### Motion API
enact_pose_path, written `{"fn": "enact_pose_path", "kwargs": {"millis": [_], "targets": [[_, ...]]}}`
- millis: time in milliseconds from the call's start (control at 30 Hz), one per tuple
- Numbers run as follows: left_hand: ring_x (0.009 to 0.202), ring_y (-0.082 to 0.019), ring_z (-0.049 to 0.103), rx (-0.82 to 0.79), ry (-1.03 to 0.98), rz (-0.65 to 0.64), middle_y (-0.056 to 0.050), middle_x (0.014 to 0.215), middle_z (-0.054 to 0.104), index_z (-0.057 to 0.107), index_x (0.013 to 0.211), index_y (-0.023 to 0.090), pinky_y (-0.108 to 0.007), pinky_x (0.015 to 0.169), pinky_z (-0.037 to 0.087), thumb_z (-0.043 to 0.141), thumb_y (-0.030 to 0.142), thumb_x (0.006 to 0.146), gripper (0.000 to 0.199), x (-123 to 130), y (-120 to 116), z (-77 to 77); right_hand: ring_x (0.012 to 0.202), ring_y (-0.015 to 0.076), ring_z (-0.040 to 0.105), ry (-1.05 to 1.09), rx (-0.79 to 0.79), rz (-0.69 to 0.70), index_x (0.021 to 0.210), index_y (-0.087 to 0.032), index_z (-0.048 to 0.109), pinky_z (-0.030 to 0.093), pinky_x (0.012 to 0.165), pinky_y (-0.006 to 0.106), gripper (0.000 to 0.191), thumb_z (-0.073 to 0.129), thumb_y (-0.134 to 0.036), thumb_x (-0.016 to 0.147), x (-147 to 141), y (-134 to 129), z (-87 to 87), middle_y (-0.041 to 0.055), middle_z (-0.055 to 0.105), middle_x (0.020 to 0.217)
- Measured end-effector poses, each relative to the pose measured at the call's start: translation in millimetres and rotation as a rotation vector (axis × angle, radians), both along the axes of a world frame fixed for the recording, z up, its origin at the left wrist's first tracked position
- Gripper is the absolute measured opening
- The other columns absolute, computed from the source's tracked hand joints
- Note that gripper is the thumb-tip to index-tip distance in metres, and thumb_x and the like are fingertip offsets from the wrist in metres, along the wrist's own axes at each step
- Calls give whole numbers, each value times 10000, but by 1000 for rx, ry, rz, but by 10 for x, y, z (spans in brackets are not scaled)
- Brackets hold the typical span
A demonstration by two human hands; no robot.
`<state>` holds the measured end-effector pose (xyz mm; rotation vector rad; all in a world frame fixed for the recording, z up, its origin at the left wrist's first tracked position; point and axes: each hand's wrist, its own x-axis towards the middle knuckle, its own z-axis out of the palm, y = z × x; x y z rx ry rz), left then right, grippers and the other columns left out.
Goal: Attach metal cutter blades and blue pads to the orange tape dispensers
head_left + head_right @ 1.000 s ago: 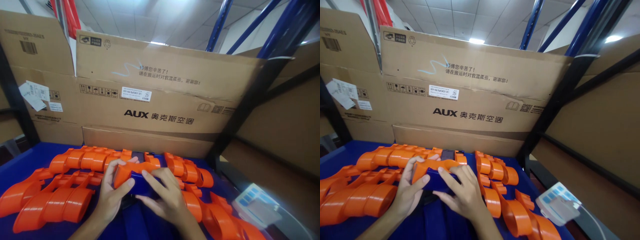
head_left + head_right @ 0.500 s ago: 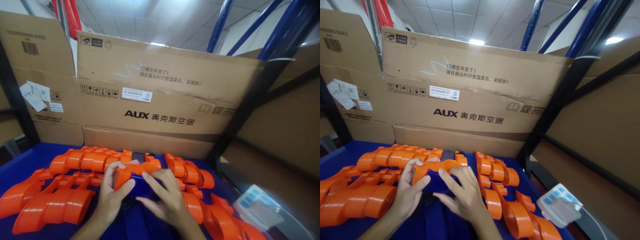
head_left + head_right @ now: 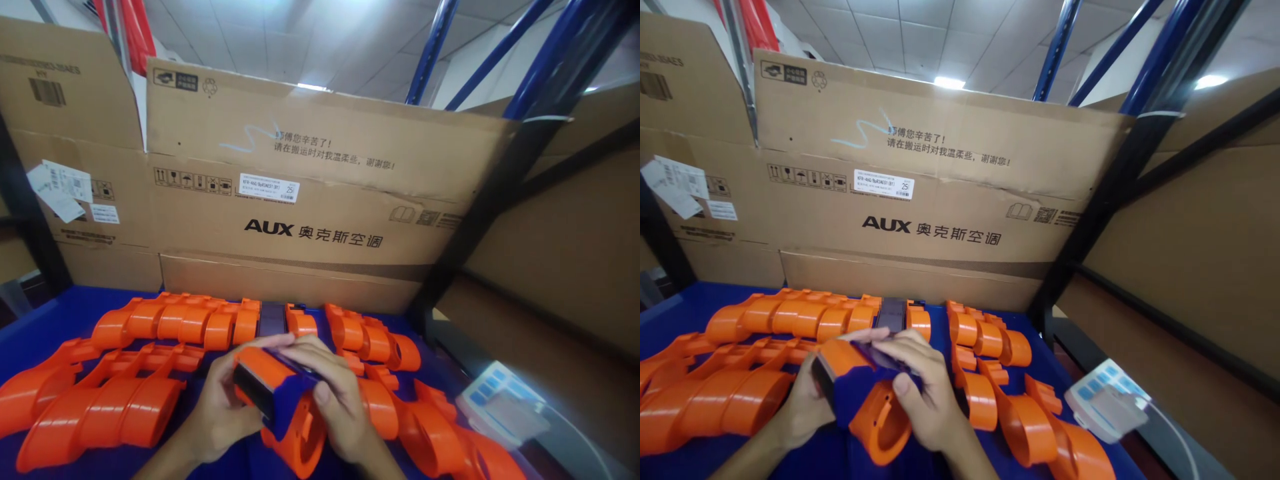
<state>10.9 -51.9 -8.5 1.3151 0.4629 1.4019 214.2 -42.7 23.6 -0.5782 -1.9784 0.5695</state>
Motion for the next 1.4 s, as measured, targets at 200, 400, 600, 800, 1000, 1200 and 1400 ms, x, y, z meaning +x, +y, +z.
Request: {"fn": "enact_pose_path", "kwargs": {"millis": [200, 400, 600, 800, 1000, 1200, 1400], "targets": [[785, -234, 753, -274, -276, 283, -60, 897, 796, 735, 982, 194, -342, 770, 617, 928, 340, 649, 412, 78, 147, -106, 1058, 268, 631, 122, -68, -119, 1297, -225, 558, 527, 930, 409, 505, 371, -604, 1021, -27, 1, -86, 109, 628, 1149], [570, -110, 636, -446, -457, 394, 58, 662, 648, 594, 817, 202, -208, 597, 572, 861, 481, 732, 396, 100, 281, 26, 1198, 312, 635, -177, 280, -127, 1371, -217, 529, 511, 1044, 455, 689, 774, -541, 814, -11, 18, -44, 158, 629, 1303], [443, -100, 549, -443, -247, 254, 13, 757, 639, 641, 1065, 197, -183, 330, 354, 673, 666, 826, 527, 78, 348, -52, 975, 279, 729, -16, 252, -354, 1268, -194, 588, 603, 867, 391, 454, 730, -366, 872, -49, 82, -139, 126, 739, 1100], [520, -105, 584, -396, -196, 232, -63, 1045, 663, 523, 1356, 258, -197, 366, 384, 617, 623, 888, 601, 97, 297, -4, 777, 234, 739, 203, -18, -765, 1494, -165, 404, 599, 721, 356, 639, 615, -433, 954, 256, 294, -27, 98, 753, 955], [509, -100, 529, -389, -250, 143, -27, 913, 650, 524, 1300, 239, -191, 395, 389, 616, 585, 906, 533, 77, 257, 38, 762, 298, 718, -260, -150, -1121, 1376, -214, 569, 504, 711, 369, 558, 517, -577, 956, 483, 372, 115, 59, 739, 788], [501, -107, 514, -396, -279, 87, -1, 817, 645, 549, 1182, 237, -195, 418, 396, 634, 561, 904, 435, 74, 219, 109, 914, 336, 729, -527, -194, -1181, 1372, -211, 574, 466, 771, 372, 517, 446, -544, 998, 466, 447, 95, 110, 775, 937], [508, -115, 510, -432, -294, 63, -3, 769, 632, 613, 1044, 206, -214, 421, 384, 658, 565, 883, 396, 71, 216, 121, 1001, 329, 722, -607, -225, -1108, 1336, -193, 587, 471, 809, 361, 458, 477, -494, 1010, 461, 505, 25, 129, 776, 1022]]}}
